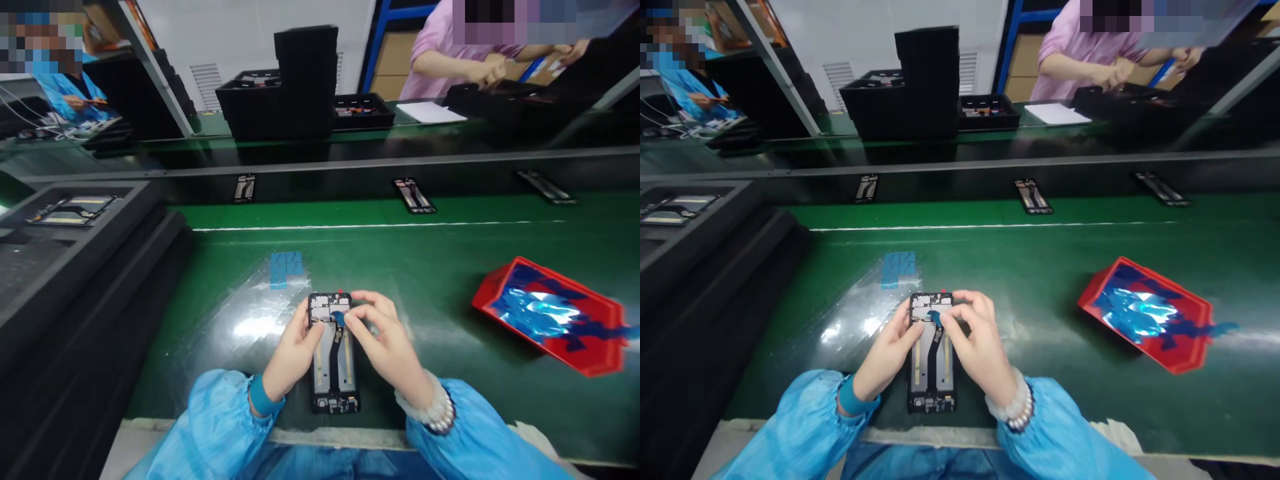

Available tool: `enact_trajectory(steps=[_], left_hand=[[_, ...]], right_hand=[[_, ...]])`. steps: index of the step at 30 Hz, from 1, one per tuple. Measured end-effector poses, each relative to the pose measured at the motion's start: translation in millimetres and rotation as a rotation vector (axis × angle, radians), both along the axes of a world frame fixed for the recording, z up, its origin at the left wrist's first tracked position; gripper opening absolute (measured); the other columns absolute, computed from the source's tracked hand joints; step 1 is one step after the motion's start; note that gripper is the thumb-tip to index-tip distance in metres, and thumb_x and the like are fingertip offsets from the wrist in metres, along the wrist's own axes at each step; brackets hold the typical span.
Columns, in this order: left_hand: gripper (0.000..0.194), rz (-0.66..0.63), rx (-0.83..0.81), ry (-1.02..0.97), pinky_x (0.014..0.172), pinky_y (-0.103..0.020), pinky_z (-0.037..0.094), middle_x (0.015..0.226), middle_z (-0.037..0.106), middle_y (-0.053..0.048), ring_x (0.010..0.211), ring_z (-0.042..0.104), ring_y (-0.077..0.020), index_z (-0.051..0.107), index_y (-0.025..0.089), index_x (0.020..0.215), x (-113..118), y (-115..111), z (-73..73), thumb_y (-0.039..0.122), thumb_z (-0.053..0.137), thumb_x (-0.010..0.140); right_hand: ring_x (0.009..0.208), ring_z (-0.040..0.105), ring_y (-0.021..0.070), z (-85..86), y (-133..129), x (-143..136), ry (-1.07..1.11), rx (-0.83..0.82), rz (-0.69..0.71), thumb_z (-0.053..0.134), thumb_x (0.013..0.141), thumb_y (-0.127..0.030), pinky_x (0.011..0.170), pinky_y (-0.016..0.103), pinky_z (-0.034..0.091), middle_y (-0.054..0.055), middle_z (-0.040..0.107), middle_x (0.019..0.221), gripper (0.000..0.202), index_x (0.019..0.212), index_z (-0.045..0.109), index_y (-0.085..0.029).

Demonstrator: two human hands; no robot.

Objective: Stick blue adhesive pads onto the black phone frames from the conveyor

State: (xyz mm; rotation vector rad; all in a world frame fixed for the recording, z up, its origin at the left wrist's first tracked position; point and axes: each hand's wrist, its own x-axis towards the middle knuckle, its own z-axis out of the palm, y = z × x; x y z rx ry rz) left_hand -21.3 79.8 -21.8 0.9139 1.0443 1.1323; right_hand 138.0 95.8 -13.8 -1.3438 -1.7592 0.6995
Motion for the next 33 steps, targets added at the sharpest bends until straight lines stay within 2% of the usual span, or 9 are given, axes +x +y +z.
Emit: enact_trajectory(steps=[5, 11, 18, 27, 33], left_hand=[[0.055, -0.068, -0.029, 0.068, 0.108, -0.034, 0.031, 0.135, 0.051, -0.005, 0.128, 0.042, -0.023, 0.044, 0.02, 0.132, -3.1, -1.1, 1.3, 0.026, 0.059, 0.079], [0.064, -0.117, -0.062, 0.101, 0.112, -0.034, 0.023, 0.144, 0.038, -0.006, 0.134, 0.031, -0.0223, 0.038, 0.018, 0.136, -5.1, -1.3, 2.7, 0.027, 0.06, 0.077], [0.063, -0.114, -0.087, 0.077, 0.112, -0.035, 0.024, 0.142, 0.041, -0.006, 0.133, 0.032, -0.0228, 0.041, 0.018, 0.134, -4.9, -2.0, 3.6, 0.03, 0.062, 0.076], [0.057, -0.11, -0.083, 0.087, 0.111, -0.039, 0.027, 0.14, 0.045, -0.005, 0.13, 0.038, -0.025, 0.047, 0.021, 0.131, -3.8, -3.1, 7.4, 0.029, 0.063, 0.077], [0.054, -0.136, -0.077, 0.079, 0.109, -0.036, 0.031, 0.136, 0.05, -0.004, 0.128, 0.041, -0.023, 0.046, 0.021, 0.131, -2.2, -3.7, 10.9, 0.028, 0.058, 0.08]], right_hand=[[0.117, 0.04, 0.0262, -0.4, 2.5, -15.2, -0.015, -0.005, 0.032, 0.054, 0.081, -0.029, 0.098, 0.048, 0.032, 0.009, 0.055, 0.116, 0.019, 0.064, 0.055, -0.021], [0.112, 0.041, 0.0258, 5.4, 8.4, -15.7, -0.035, -0.033, 0.098, 0.055, 0.075, -0.022, 0.095, 0.047, 0.035, 0.007, 0.06, 0.105, 0.017, 0.058, 0.054, -0.021], [0.101, 0.046, 0.0236, 6.7, 10.1, -18.2, -0.028, -0.012, 0.119, 0.056, 0.074, -0.017, 0.087, 0.044, 0.04, 0.006, 0.06, 0.093, 0.019, 0.056, 0.053, -0.021], [0.097, 0.047, 0.0226, 7.5, 10.8, -18.0, -0.033, -0.013, 0.124, 0.056, 0.073, -0.015, 0.085, 0.04, 0.04, 0.005, 0.06, 0.088, 0.02, 0.055, 0.053, -0.02], [0.096, 0.048, 0.0217, 7.8, 10.7, -17.3, -0.032, -0.027, 0.124, 0.057, 0.073, -0.014, 0.084, 0.039, 0.04, 0.005, 0.059, 0.087, 0.019, 0.055, 0.054, -0.02]])
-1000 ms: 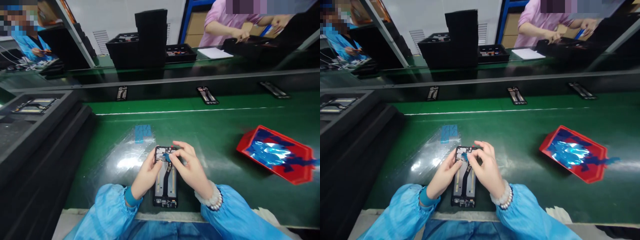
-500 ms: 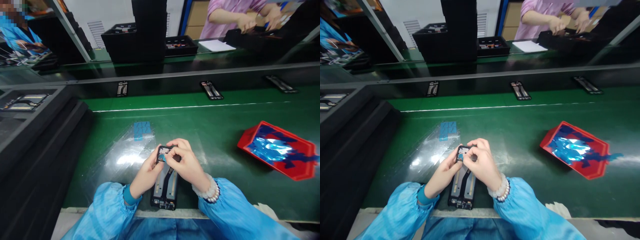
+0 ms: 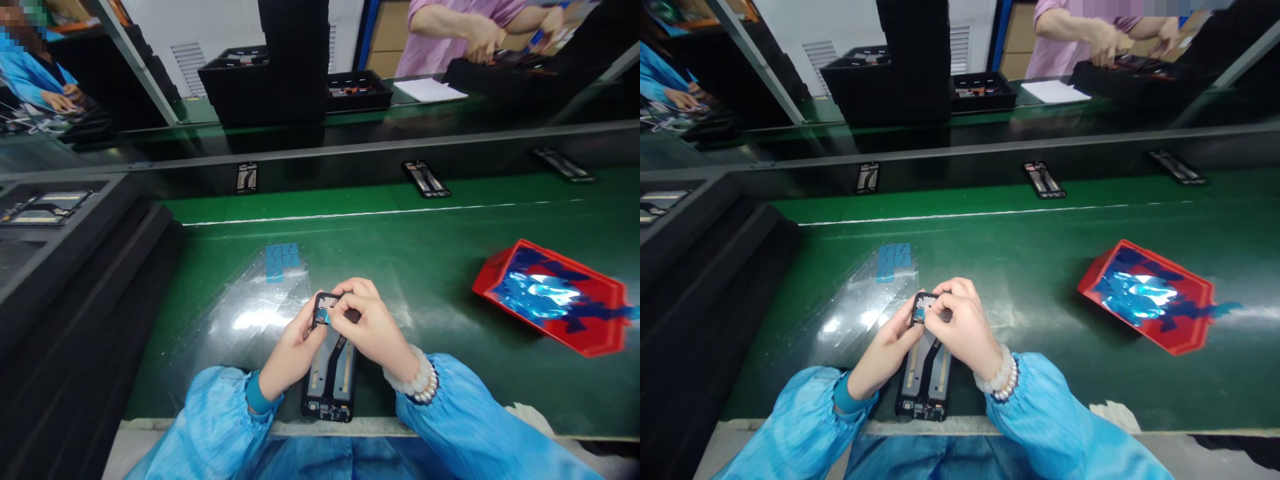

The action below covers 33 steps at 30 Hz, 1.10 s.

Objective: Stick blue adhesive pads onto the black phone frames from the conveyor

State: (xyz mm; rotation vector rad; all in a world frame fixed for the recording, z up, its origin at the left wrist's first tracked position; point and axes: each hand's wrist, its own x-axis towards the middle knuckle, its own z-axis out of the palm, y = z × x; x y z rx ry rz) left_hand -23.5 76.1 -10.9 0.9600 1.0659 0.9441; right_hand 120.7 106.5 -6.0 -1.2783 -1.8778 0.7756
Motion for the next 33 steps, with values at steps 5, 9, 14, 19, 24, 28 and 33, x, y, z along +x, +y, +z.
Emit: enact_trajectory(steps=[5, 9, 14, 19, 24, 28, 33], left_hand=[[0.055, -0.006, -0.013, -0.005, 0.108, -0.035, 0.032, 0.136, 0.051, -0.004, 0.128, 0.042, -0.0227, 0.044, 0.021, 0.132, -0.1, -0.2, -1.3, 0.028, 0.058, 0.08], [0.053, -0.011, -0.009, -0.014, 0.106, -0.032, 0.033, 0.134, 0.053, -0.004, 0.125, 0.046, -0.0212, 0.046, 0.021, 0.13, -0.9, -0.7, -0.5, 0.029, 0.058, 0.08], [0.039, 0.012, 0.006, 0.026, 0.095, -0.031, 0.042, 0.117, 0.063, -0.004, 0.109, 0.058, -0.0213, 0.055, 0.02, 0.117, -0.2, -1.2, 2.3, 0.029, 0.057, 0.079], [0.021, 0.084, 0.132, 0.186, 0.084, -0.028, 0.044, 0.1, 0.066, -0.003, 0.093, 0.06, -0.0181, 0.059, 0.019, 0.102, 4.2, -0.9, 0.7, 0.028, 0.049, 0.086], [0.019, 0.102, 0.223, 0.293, 0.084, -0.028, 0.043, 0.098, 0.065, -0.003, 0.088, 0.059, -0.017, 0.057, 0.019, 0.1, 6.1, -3.0, -2.6, 0.027, 0.045, 0.088], [0.021, 0.119, 0.238, 0.312, 0.081, -0.027, 0.042, 0.1, 0.064, -0.003, 0.089, 0.059, -0.0172, 0.056, 0.021, 0.105, 6.1, -6.2, -4.2, 0.027, 0.045, 0.088], [0.021, 0.123, 0.245, 0.405, 0.075, -0.025, 0.043, 0.091, 0.064, -0.002, 0.082, 0.058, -0.0159, 0.056, 0.021, 0.104, 6.5, -8.7, -5.0, 0.025, 0.042, 0.089]], right_hand=[[0.096, 0.048, 0.022, 2.1, -0.6, -0.4, -0.004, -0.015, -0.002, 0.057, 0.071, -0.012, 0.084, 0.039, 0.04, 0.004, 0.06, 0.087, 0.019, 0.054, 0.054, -0.02], [0.096, 0.048, 0.022, 2.5, -0.6, -1.0, -0.012, -0.023, -0.002, 0.058, 0.071, -0.012, 0.085, 0.04, 0.041, 0.004, 0.06, 0.087, 0.019, 0.054, 0.054, -0.02], [0.095, 0.049, 0.0219, 4.0, -0.9, -1.0, -0.031, 0.004, -0.002, 0.057, 0.072, -0.012, 0.084, 0.04, 0.042, 0.004, 0.06, 0.086, 0.019, 0.055, 0.054, -0.02], [0.098, 0.049, 0.0224, 7.2, -3.9, 0.7, -0.069, 0.063, 0.02, 0.056, 0.075, -0.014, 0.084, 0.041, 0.042, 0.005, 0.059, 0.089, 0.017, 0.059, 0.053, -0.02], [0.104, 0.046, 0.0244, 9.3, -7.3, 4.3, -0.157, 0.127, 0.039, 0.056, 0.079, -0.019, 0.086, 0.044, 0.041, 0.007, 0.058, 0.098, 0.013, 0.066, 0.056, -0.02], [0.107, 0.044, 0.025, 10.7, -8.5, 6.0, -0.199, 0.145, 0.054, 0.054, 0.082, -0.02, 0.087, 0.045, 0.04, 0.008, 0.057, 0.104, 0.013, 0.069, 0.055, -0.02], [0.105, 0.048, 0.0233, 10.8, -9.1, 5.7, -0.197, 0.179, 0.095, 0.05, 0.085, -0.019, 0.085, 0.042, 0.042, 0.008, 0.057, 0.104, 0.014, 0.071, 0.053, -0.02]])
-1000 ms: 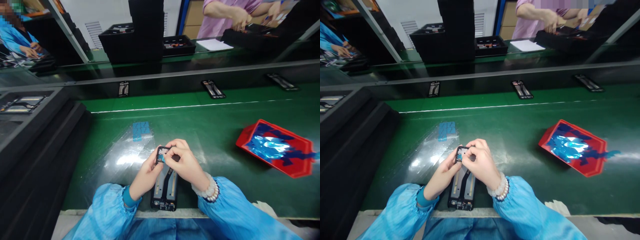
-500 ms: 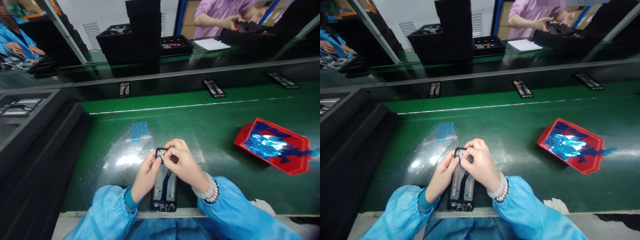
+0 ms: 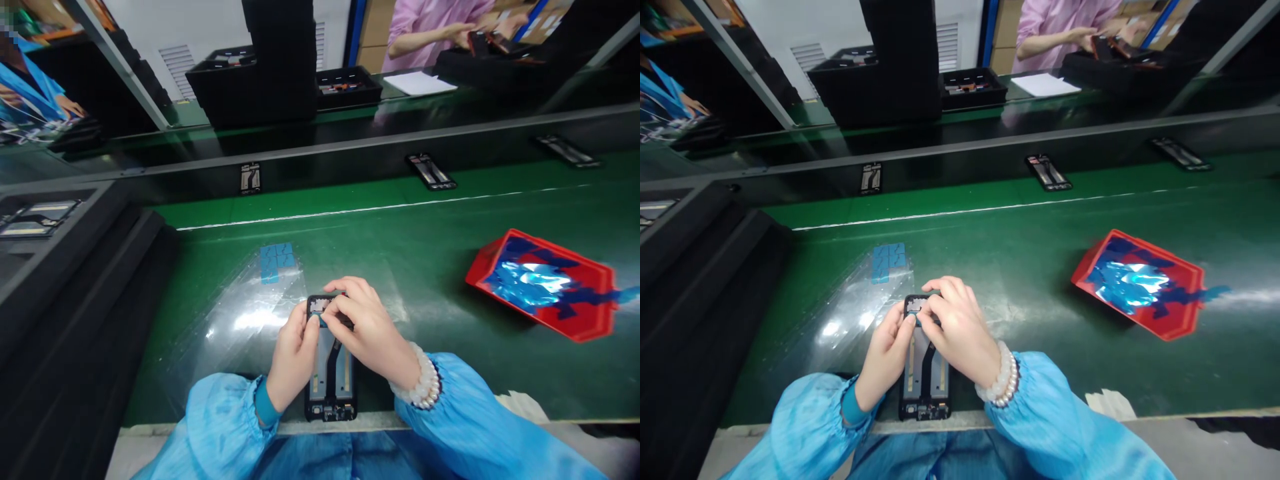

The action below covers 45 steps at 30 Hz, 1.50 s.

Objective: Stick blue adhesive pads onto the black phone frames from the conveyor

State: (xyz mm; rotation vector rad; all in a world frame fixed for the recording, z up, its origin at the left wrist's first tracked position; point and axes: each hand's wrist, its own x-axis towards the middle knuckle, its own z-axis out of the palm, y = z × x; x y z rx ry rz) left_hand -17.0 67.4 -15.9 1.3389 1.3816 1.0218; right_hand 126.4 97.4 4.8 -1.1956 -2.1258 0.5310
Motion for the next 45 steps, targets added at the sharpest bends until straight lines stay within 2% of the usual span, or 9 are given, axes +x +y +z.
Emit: enact_trajectory(steps=[6, 16, 25, 27, 29, 31, 37, 41, 45], left_hand=[[0.02, 0.014, 0.02, -0.014, 0.075, -0.024, 0.044, 0.094, 0.065, -0.002, 0.084, 0.06, -0.0157, 0.057, 0.021, 0.103, 1.1, -0.1, 2.9, 0.022, 0.043, 0.089], [0.021, 0.038, 0.032, -0.013, 0.08, -0.025, 0.044, 0.101, 0.066, -0.003, 0.092, 0.061, -0.0161, 0.056, 0.021, 0.104, 1.9, -1.7, 3.2, 0.019, 0.043, 0.089], [0.023, 0.088, 0.089, -0.046, 0.084, -0.025, 0.045, 0.103, 0.065, -0.001, 0.094, 0.062, -0.0138, 0.05, 0.023, 0.112, 5.3, -10.2, 2.6, 0.021, 0.041, 0.091], [0.023, 0.102, 0.109, -0.036, 0.084, -0.025, 0.045, 0.103, 0.066, -0.002, 0.095, 0.062, -0.014, 0.051, 0.023, 0.112, 5.7, -11.7, 2.7, 0.022, 0.041, 0.091], [0.023, 0.109, 0.128, -0.02, 0.084, -0.025, 0.045, 0.104, 0.066, -0.002, 0.099, 0.061, -0.015, 0.051, 0.023, 0.112, 5.3, -12.5, 2.4, 0.022, 0.04, 0.091], [0.024, 0.11, 0.131, 0.008, 0.084, -0.026, 0.046, 0.106, 0.066, -0.003, 0.1, 0.061, -0.0157, 0.051, 0.023, 0.113, 4.4, -12.9, 2.3, 0.022, 0.04, 0.091], [0.026, 0.084, 0.177, 0.197, 0.077, -0.025, 0.048, 0.1, 0.069, -0.004, 0.092, 0.065, -0.0166, 0.05, 0.02, 0.114, 0.8, -14.3, 4.1, 0.02, 0.043, 0.089], [0.027, 0.08, 0.135, 0.152, 0.083, -0.025, 0.047, 0.105, 0.067, -0.003, 0.098, 0.063, -0.0161, 0.05, 0.022, 0.115, 1.4, -14.6, 0.7, 0.021, 0.042, 0.09], [0.027, 0.119, 0.117, 0.096, 0.084, -0.025, 0.047, 0.108, 0.067, -0.002, 0.103, 0.061, -0.016, 0.052, 0.024, 0.115, 2.3, -14.2, -2.1, 0.024, 0.042, 0.09]], right_hand=[[0.096, 0.054, 0.0187, -0.8, -2.9, -1.1, -0.018, 0.012, 0.037, 0.044, 0.088, -0.017, 0.08, 0.034, 0.046, 0.008, 0.057, 0.105, 0.014, 0.078, 0.052, -0.02], [0.103, 0.053, 0.0199, -7.4, -6.2, -3.1, -0.033, 0.051, 0.015, 0.044, 0.089, -0.017, 0.084, 0.035, 0.046, 0.008, 0.056, 0.111, 0.012, 0.08, 0.052, -0.02], [0.119, 0.04, 0.0265, -10.9, -19.9, -17.4, 0.193, 0.093, -0.265, 0.052, 0.084, -0.017, 0.093, 0.048, 0.041, 0.012, 0.044, 0.12, 0.003, 0.084, 0.051, -0.02], [0.123, 0.038, 0.0285, -12.5, -19.1, -17.7, 0.275, 0.089, -0.35, 0.06, 0.079, -0.022, 0.093, 0.048, 0.042, 0.015, 0.039, 0.126, 0.024, 0.099, 0.048, -0.02], [0.119, 0.043, 0.0272, -14.3, -17.0, -17.3, 0.355, 0.0, -0.363, 0.063, 0.076, -0.026, 0.092, 0.045, 0.044, 0.016, 0.04, 0.127, 0.046, 0.116, 0.041, -0.018], [0.106, 0.054, 0.0221, -15.4, -15.2, -18.0, 0.431, -0.173, -0.3, 0.057, 0.081, -0.027, 0.086, 0.039, 0.049, 0.012, 0.05, 0.118, 0.046, 0.122, 0.038, -0.02], [0.072, 0.058, 0.0143, -7.8, -15.7, -22.8, 0.603, -0.454, -0.33, 0.056, 0.079, -0.033, 0.067, 0.029, 0.051, -0.001, 0.055, 0.079, 0.023, 0.094, 0.044, -0.021], [0.076, 0.059, 0.0136, -0.3, -16.3, -15.8, 0.573, -0.574, -0.174, 0.051, 0.078, -0.024, 0.071, 0.029, 0.051, 0.001, 0.056, 0.088, 0.031, 0.107, 0.04, -0.021], [0.092, 0.057, 0.016, 0.0, -17.0, -10.9, 0.449, -0.492, -0.103, 0.047, 0.075, -0.014, 0.084, 0.034, 0.049, 0.006, 0.052, 0.106, 0.044, 0.117, 0.037, -0.02]])
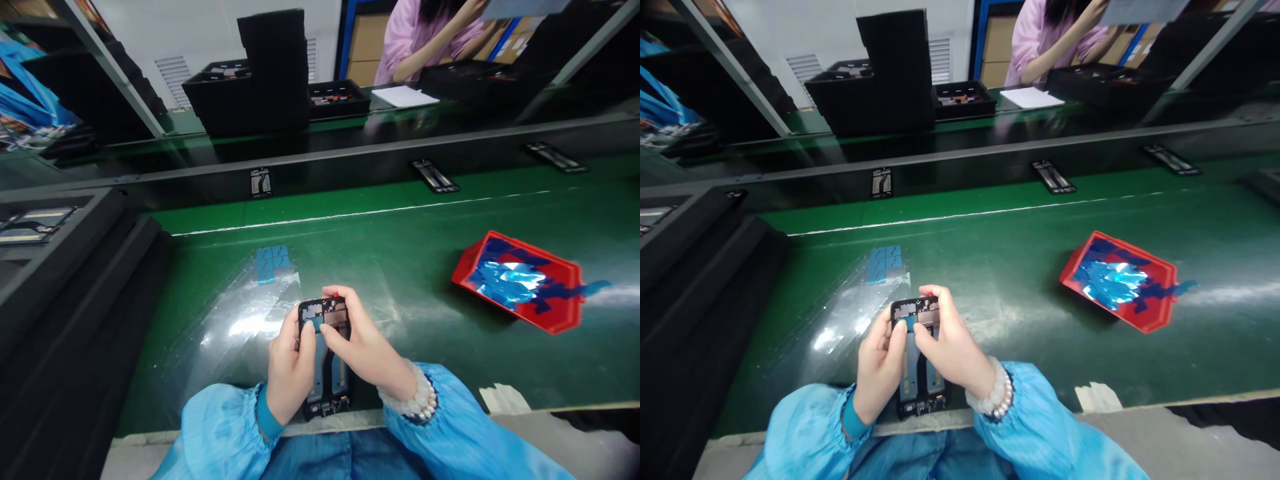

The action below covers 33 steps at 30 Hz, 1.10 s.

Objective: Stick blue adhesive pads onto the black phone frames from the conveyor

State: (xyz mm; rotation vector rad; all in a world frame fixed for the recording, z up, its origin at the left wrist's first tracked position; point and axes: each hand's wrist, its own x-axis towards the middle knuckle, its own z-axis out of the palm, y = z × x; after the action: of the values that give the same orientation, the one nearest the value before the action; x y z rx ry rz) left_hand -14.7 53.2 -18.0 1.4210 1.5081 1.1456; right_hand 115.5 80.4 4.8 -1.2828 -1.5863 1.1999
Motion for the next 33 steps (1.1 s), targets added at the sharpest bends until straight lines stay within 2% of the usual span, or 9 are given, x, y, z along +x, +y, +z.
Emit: enact_trajectory(steps=[4, 7, 13, 17, 21, 27, 31, 33], left_hand=[[0.027, -0.001, 0.03, 0.024, 0.084, -0.024, 0.048, 0.109, 0.067, -0.002, 0.102, 0.062, -0.0156, 0.052, 0.024, 0.115, -1.5, 0.4, 0.9, 0.023, 0.042, 0.09], [0.027, -0.03, 0.055, 0.059, 0.083, -0.024, 0.049, 0.108, 0.068, -0.003, 0.102, 0.062, -0.016, 0.052, 0.022, 0.116, -2.7, 1.0, 2.2, 0.021, 0.043, 0.09], [0.029, 0.013, 0.085, 0.163, 0.082, -0.026, 0.051, 0.109, 0.068, -0.006, 0.102, 0.063, -0.0177, 0.053, 0.018, 0.116, -2.7, 5.2, 5.1, 0.021, 0.039, 0.091], [0.037, 0.002, 0.099, 0.243, 0.087, -0.027, 0.05, 0.119, 0.063, -0.011, 0.11, 0.059, -0.0193, 0.046, 0.014, 0.126, -4.1, 5.8, 5.3, 0.021, 0.036, 0.092], [0.046, -0.124, 0.085, 0.236, 0.094, -0.028, 0.046, 0.133, 0.052, -0.013, 0.119, 0.052, -0.0194, 0.033, 0.012, 0.137, -7.0, 4.7, 5.8, 0.02, 0.034, 0.092], [0.065, -0.389, -0.03, 0.058, 0.101, -0.031, 0.04, 0.14, 0.045, -0.012, 0.126, 0.045, -0.02, 0.003, 0.013, 0.146, -11.2, 3.5, 7.9, 0.017, 0.037, 0.091], [0.07, -0.415, -0.051, -0.056, 0.105, -0.034, 0.036, 0.142, 0.042, -0.01, 0.132, 0.036, -0.0201, 0.0, 0.017, 0.145, -11.4, 3.8, 5.2, 0.012, 0.039, 0.088], [0.068, -0.402, -0.066, -0.086, 0.105, -0.036, 0.037, 0.139, 0.045, -0.01, 0.131, 0.037, -0.0211, 0.005, 0.017, 0.146, -10.9, 4.7, 4.0, 0.012, 0.04, 0.087]], right_hand=[[0.101, 0.054, 0.0188, -4.8, -1.3, -4.3, -0.106, 0.123, -0.044, 0.043, 0.078, -0.014, 0.088, 0.037, 0.047, 0.009, 0.05, 0.112, 0.043, 0.12, 0.036, -0.019], [0.096, 0.056, 0.0187, -6.3, -1.4, -6.6, -0.156, 0.168, -0.083, 0.042, 0.081, -0.016, 0.086, 0.037, 0.048, 0.009, 0.051, 0.109, 0.037, 0.118, 0.039, -0.019], [0.095, 0.058, 0.0172, -3.9, -0.4, -3.1, -0.166, 0.16, -0.01, 0.046, 0.076, -0.012, 0.086, 0.034, 0.049, 0.008, 0.051, 0.111, 0.045, 0.119, 0.039, -0.021], [0.089, 0.061, 0.0166, -6.2, -1.6, -5.4, -0.163, 0.111, -0.045, 0.046, 0.081, -0.017, 0.081, 0.034, 0.05, 0.007, 0.055, 0.107, 0.034, 0.114, 0.042, -0.021], [0.081, 0.061, 0.0158, -9.8, -0.8, -5.7, -0.14, 0.118, -0.125, 0.045, 0.084, -0.023, 0.074, 0.031, 0.051, 0.006, 0.059, 0.096, 0.02, 0.104, 0.047, -0.021], [0.084, 0.06, 0.016, -5.8, 5.5, 5.5, -0.072, 0.122, -0.096, 0.046, 0.084, -0.025, 0.075, 0.031, 0.051, 0.006, 0.058, 0.097, 0.02, 0.103, 0.048, -0.02], [0.087, 0.059, 0.017, -3.8, 7.2, 9.3, -0.049, 0.093, -0.002, 0.052, 0.079, -0.023, 0.076, 0.032, 0.051, 0.006, 0.056, 0.103, 0.03, 0.109, 0.046, -0.02], [0.088, 0.058, 0.0176, -6.8, 7.0, 7.9, -0.083, 0.112, -0.032, 0.057, 0.077, -0.025, 0.076, 0.033, 0.051, 0.007, 0.054, 0.104, 0.033, 0.108, 0.047, -0.02]])
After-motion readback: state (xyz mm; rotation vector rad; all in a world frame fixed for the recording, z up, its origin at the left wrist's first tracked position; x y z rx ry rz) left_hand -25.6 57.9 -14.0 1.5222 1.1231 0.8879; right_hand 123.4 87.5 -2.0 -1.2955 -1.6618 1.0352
